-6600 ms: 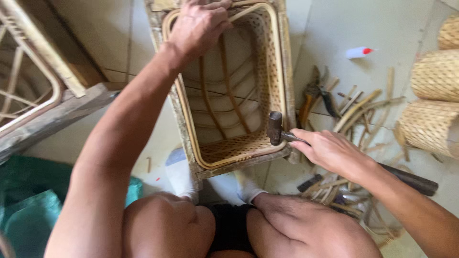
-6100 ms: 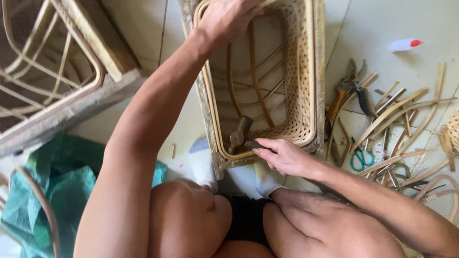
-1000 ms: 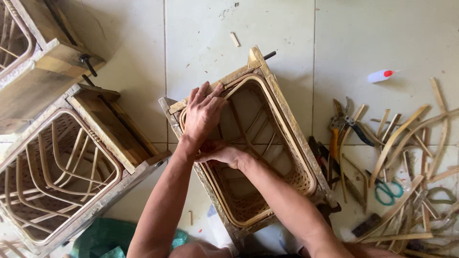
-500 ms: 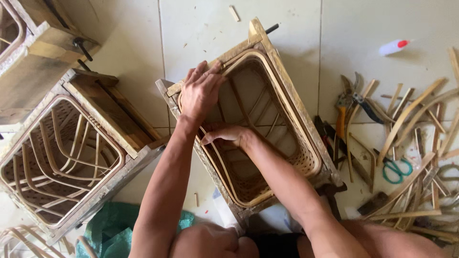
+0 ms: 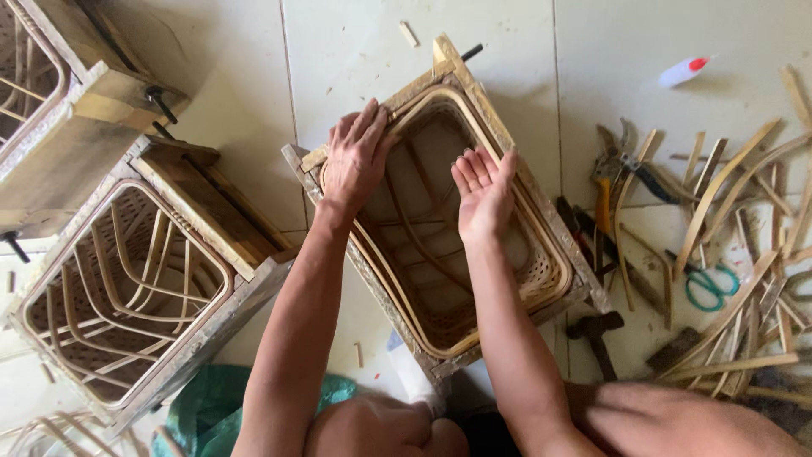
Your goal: The person inserts thin bamboo strips into a rectangular basket frame, using a hammer to tap them into place. They then apply glue along the frame edges to secure the strips.
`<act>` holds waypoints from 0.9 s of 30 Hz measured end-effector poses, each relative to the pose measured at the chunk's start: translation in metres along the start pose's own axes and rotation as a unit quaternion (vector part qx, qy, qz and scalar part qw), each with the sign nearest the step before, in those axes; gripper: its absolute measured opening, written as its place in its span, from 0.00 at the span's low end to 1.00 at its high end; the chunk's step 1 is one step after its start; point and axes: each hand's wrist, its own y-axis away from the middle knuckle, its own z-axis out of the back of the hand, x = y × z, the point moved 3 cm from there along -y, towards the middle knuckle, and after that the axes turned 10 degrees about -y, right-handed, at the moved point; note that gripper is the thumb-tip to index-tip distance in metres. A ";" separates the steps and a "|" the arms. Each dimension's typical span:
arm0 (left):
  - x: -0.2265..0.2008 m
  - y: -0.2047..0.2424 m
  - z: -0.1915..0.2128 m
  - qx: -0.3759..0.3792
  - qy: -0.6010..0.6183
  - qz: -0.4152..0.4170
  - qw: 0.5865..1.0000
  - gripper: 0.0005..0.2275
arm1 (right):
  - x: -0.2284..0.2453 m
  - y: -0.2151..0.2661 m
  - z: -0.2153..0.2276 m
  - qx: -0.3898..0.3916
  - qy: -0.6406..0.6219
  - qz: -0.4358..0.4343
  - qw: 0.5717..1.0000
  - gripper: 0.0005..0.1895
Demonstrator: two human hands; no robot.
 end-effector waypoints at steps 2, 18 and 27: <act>-0.001 0.005 -0.001 0.000 -0.002 -0.004 1.000 0.19 | -0.010 0.005 0.005 -0.025 0.045 0.047 0.998 0.43; 0.008 0.000 -0.018 -0.036 -0.016 0.016 0.999 0.14 | -0.016 0.003 0.004 -0.064 0.120 0.172 0.976 0.40; 0.004 -0.002 -0.018 -0.049 -0.032 0.024 0.998 0.12 | -0.021 -0.009 0.014 -0.042 0.070 0.144 0.986 0.41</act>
